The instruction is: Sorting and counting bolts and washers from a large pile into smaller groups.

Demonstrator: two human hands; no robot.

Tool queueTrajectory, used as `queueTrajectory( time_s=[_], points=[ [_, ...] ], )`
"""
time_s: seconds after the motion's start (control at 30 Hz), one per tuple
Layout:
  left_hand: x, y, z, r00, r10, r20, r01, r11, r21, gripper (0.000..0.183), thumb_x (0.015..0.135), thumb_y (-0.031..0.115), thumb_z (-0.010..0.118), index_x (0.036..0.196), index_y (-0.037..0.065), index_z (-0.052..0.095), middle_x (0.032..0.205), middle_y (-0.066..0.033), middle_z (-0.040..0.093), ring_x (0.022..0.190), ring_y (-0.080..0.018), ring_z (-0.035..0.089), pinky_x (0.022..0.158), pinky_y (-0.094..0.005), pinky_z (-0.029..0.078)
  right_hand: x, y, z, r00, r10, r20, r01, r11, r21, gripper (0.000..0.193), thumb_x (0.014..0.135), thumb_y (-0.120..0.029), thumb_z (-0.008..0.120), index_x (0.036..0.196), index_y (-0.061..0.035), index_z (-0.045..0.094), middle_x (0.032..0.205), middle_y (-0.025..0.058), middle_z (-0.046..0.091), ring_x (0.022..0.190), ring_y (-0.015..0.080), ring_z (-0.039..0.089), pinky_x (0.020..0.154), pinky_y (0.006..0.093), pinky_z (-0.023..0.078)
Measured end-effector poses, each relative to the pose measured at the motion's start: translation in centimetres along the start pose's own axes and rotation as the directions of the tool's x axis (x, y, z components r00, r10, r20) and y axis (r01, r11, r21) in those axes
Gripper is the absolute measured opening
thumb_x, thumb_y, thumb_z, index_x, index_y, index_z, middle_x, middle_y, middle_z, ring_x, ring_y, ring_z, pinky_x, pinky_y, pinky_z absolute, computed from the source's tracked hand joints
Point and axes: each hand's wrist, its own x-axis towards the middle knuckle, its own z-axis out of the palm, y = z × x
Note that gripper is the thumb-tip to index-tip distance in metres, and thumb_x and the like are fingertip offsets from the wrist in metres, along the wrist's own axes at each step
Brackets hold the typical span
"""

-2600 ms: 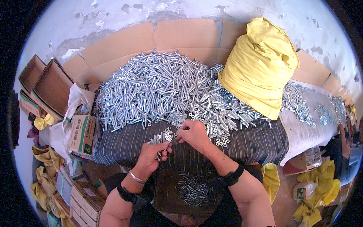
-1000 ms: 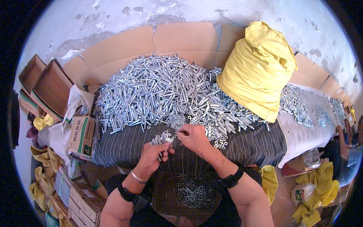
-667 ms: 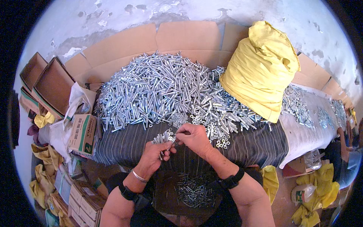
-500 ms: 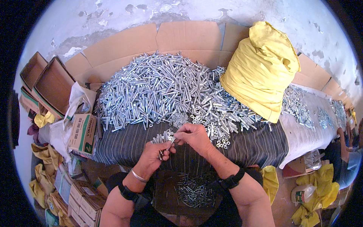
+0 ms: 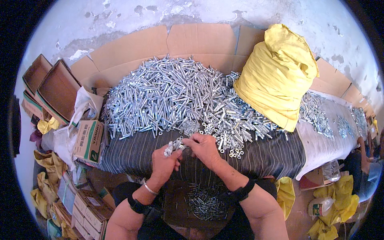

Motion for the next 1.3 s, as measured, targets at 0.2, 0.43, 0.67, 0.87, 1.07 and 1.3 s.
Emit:
queueTrajectory(
  time_s=[0.2, 0.43, 0.67, 0.87, 1.07, 1.3],
  points=[
    [-0.3, 0.4, 0.5, 0.969, 0.242, -0.042, -0.221, 0.934, 0.282, 0.007, 0.085, 0.008, 0.064, 0.084, 0.000, 0.064, 0.067, -0.0055, 0.063, 0.049, -0.0103, 0.056, 0.040, -0.0245, 0.044, 0.2, 0.9, 0.2, 0.999, 0.013, -0.053, 0.002, 0.957, 0.289, 0.019, 0.086, -0.014, 0.064, 0.077, 0.0025, 0.065, 0.061, 0.0053, 0.061, 0.052, 0.0112, 0.062, 0.048, 0.0259, 0.049],
    [1.1, 0.2, -1.5, 0.994, -0.098, 0.042, 0.106, 0.958, -0.266, 0.010, 0.084, 0.008, 0.066, 0.083, -0.002, 0.064, 0.066, -0.0108, 0.064, 0.047, -0.0114, 0.054, 0.040, -0.0246, 0.044, 1.1, 2.3, -0.5, 0.934, -0.194, -0.299, 0.169, 0.980, -0.107, 0.013, 0.089, -0.006, 0.058, 0.090, 0.0047, 0.064, 0.070, 0.0085, 0.063, 0.060, 0.0131, 0.064, 0.050, 0.0245, 0.050],
    [0.6, 1.1, -3.6, 0.994, -0.105, -0.001, 0.093, 0.889, -0.449, 0.011, 0.084, 0.007, 0.065, 0.082, -0.004, 0.063, 0.068, -0.0136, 0.065, 0.047, -0.0119, 0.054, 0.040, -0.0240, 0.042, 2.4, 3.4, 1.3, 0.831, -0.531, -0.166, 0.462, 0.825, -0.326, 0.014, 0.085, 0.000, 0.057, 0.096, 0.0011, 0.065, 0.075, 0.0105, 0.064, 0.058, 0.0168, 0.064, 0.052, 0.0282, 0.050],
    [0.5, 1.0, -4.3, 0.994, -0.101, -0.033, 0.076, 0.894, -0.441, 0.010, 0.084, 0.007, 0.065, 0.081, -0.003, 0.063, 0.067, -0.0133, 0.065, 0.048, -0.0120, 0.054, 0.040, -0.0243, 0.042, 3.0, 2.8, 3.2, 0.815, -0.574, -0.079, 0.415, 0.674, -0.612, 0.010, 0.081, -0.010, 0.063, 0.090, -0.0067, 0.067, 0.080, 0.0151, 0.062, 0.071, 0.0364, 0.062, 0.061, 0.0445, 0.049],
    [0.6, 0.7, -4.3, 0.992, -0.122, 0.009, 0.116, 0.910, -0.399, 0.011, 0.084, 0.008, 0.066, 0.082, -0.002, 0.064, 0.067, -0.0115, 0.065, 0.047, -0.0111, 0.054, 0.040, -0.0236, 0.042, 4.4, 3.9, 3.5, 0.807, -0.587, -0.055, 0.425, 0.644, -0.636, 0.010, 0.077, -0.012, 0.062, 0.072, -0.0038, 0.060, 0.073, 0.0180, 0.059, 0.067, 0.0381, 0.060, 0.059, 0.0474, 0.049],
    [0.5, 0.3, -3.4, 0.979, -0.185, 0.086, 0.204, 0.900, -0.384, 0.011, 0.084, 0.009, 0.067, 0.084, -0.002, 0.065, 0.067, -0.0105, 0.065, 0.047, -0.0109, 0.054, 0.040, -0.0233, 0.043, 2.1, -0.5, 1.8, 0.989, -0.099, -0.113, 0.095, 0.994, -0.046, 0.011, 0.081, -0.010, 0.065, 0.082, 0.0008, 0.065, 0.071, 0.0102, 0.065, 0.061, 0.0184, 0.066, 0.052, 0.0310, 0.051]
  ],
)
